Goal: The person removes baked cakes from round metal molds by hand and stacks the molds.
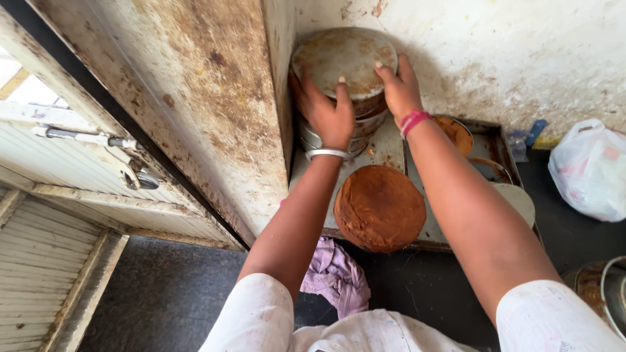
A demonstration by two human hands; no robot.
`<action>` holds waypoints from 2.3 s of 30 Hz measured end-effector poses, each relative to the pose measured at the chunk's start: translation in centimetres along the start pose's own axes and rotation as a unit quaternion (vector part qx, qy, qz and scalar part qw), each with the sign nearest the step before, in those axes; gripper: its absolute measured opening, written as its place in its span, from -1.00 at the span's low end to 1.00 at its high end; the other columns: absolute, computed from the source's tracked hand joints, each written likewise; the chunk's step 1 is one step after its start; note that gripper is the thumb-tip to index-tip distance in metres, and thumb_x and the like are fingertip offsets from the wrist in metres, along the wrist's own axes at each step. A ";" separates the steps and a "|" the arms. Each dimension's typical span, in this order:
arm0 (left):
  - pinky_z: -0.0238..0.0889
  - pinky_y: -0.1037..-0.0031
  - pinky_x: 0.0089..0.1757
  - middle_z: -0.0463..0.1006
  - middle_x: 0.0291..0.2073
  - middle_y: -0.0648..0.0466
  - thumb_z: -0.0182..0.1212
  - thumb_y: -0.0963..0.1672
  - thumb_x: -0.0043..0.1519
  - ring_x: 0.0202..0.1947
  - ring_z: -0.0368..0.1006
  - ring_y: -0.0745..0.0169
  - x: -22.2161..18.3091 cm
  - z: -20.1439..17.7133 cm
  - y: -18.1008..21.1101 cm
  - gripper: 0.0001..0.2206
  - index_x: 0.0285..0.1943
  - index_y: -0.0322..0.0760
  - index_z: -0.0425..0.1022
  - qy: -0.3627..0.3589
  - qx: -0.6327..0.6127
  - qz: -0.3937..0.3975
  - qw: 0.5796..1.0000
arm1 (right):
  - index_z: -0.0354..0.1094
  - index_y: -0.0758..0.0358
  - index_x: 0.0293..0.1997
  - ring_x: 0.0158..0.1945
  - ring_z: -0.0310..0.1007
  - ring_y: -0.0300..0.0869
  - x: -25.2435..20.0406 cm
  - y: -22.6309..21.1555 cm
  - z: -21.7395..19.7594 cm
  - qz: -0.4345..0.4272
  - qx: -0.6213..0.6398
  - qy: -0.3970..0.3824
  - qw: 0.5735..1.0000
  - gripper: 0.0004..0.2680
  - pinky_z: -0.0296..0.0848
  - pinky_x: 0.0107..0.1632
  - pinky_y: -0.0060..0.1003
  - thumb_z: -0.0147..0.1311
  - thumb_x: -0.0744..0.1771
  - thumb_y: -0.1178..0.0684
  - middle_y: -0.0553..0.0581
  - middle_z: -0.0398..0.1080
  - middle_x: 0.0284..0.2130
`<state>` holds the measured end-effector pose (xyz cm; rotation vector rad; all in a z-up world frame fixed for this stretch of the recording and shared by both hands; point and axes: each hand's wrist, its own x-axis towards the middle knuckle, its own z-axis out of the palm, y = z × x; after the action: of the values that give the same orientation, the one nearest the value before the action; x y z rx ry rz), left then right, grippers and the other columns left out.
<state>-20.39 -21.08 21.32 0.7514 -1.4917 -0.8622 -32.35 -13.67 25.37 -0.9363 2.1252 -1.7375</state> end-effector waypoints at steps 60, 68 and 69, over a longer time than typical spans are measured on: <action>-0.23 -0.20 0.22 0.44 0.22 -0.16 0.48 0.04 -0.07 0.39 0.11 -0.26 -44.0 2.4 13.0 -0.53 -0.05 -0.24 0.59 -0.685 0.074 0.267 0.674 | 0.10 0.20 0.25 0.31 0.30 -0.13 -51.1 19.0 -51.6 0.032 0.045 0.415 0.908 -0.70 0.16 0.38 -0.18 -0.25 0.50 -0.20 0.22 0.33 0.20; 0.35 0.14 0.00 0.63 -0.22 0.01 0.36 -0.16 0.14 -0.12 0.51 -0.01 -42.4 -0.4 20.2 -0.84 -0.11 -0.24 0.64 -0.604 -0.157 -0.253 0.739 | 0.23 0.39 0.03 0.20 0.35 -0.06 -46.4 17.0 -54.7 -0.084 0.008 0.270 0.959 -0.57 0.24 0.38 -0.15 -0.36 0.53 -0.30 0.31 0.37 0.09; 0.35 0.23 0.03 0.61 -0.20 -0.03 0.38 -0.19 0.16 -0.08 0.51 -0.07 -41.6 -0.9 22.1 -0.84 -0.10 -0.29 0.64 -0.595 -0.221 -0.200 0.746 | 0.25 0.42 0.11 0.23 0.36 -0.04 -46.5 16.8 -54.4 -0.062 -0.009 0.263 0.963 -0.50 0.23 0.39 -0.13 -0.43 0.50 -0.35 0.34 0.39 0.12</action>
<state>-14.96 25.71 18.76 0.0544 -2.0716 -2.2095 -32.38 58.98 14.29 -0.6727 2.4362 -2.2318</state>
